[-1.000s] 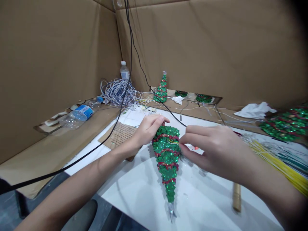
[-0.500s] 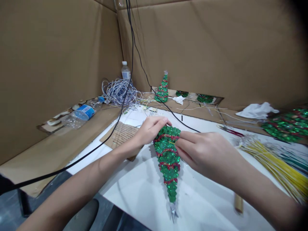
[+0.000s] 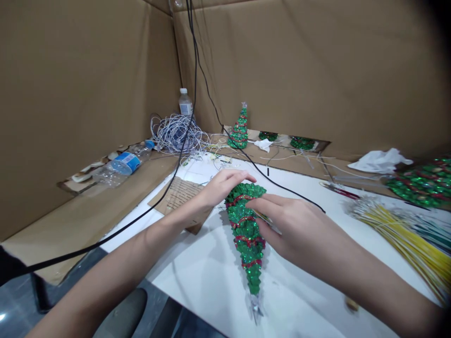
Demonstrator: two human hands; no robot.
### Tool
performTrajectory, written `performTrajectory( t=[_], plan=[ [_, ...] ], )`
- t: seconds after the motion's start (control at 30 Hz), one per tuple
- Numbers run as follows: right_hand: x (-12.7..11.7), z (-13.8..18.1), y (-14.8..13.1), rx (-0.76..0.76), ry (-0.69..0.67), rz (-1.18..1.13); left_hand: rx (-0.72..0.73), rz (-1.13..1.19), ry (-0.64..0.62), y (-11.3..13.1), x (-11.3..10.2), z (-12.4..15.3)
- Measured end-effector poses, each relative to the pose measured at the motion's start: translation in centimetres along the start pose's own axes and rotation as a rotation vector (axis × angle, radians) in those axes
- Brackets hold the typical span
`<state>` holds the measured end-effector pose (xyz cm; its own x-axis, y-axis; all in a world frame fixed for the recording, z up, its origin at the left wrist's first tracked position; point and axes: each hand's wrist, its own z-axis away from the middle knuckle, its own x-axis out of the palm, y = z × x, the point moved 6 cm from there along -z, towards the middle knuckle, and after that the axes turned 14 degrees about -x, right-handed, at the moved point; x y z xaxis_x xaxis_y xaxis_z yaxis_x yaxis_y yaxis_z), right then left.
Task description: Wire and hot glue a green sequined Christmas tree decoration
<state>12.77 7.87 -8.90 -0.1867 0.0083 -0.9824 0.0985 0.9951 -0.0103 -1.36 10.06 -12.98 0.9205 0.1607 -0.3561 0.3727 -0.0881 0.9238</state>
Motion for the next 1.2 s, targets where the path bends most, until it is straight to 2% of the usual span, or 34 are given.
performTrajectory(
  t=[0.17,0.27,0.53,0.7,0.97,1.1,1.2],
  plan=[
    [-0.9,1.4,0.6,0.073,-0.074,-0.097,-0.035,-0.023,0.048,-0.6,-0.2,-0.2],
    [-1.4,2.4,0.7,0.067,-0.122,-0.184,-0.045,-0.034,0.076,-1.1,-0.5,-0.4],
    [-2.0,3.2,0.8,0.052,-0.077,-0.350,-0.123,0.067,0.146,-2.8,-1.2,-1.0],
    [-1.8,2.4,1.2,0.095,-0.023,-0.363,-0.142,0.124,0.100,-2.4,-0.8,-1.1],
    [-0.8,1.2,0.6,-0.013,-0.044,-0.331,-0.195,0.158,-0.054,-1.9,0.1,-0.7],
    [-1.1,1.3,0.9,0.062,-0.090,-0.344,-0.182,0.216,-0.036,-2.0,-0.2,-1.0],
    [-1.7,1.4,1.0,0.089,-0.069,-0.366,-0.165,0.227,0.008,-1.9,-0.5,-1.1]
  ],
)
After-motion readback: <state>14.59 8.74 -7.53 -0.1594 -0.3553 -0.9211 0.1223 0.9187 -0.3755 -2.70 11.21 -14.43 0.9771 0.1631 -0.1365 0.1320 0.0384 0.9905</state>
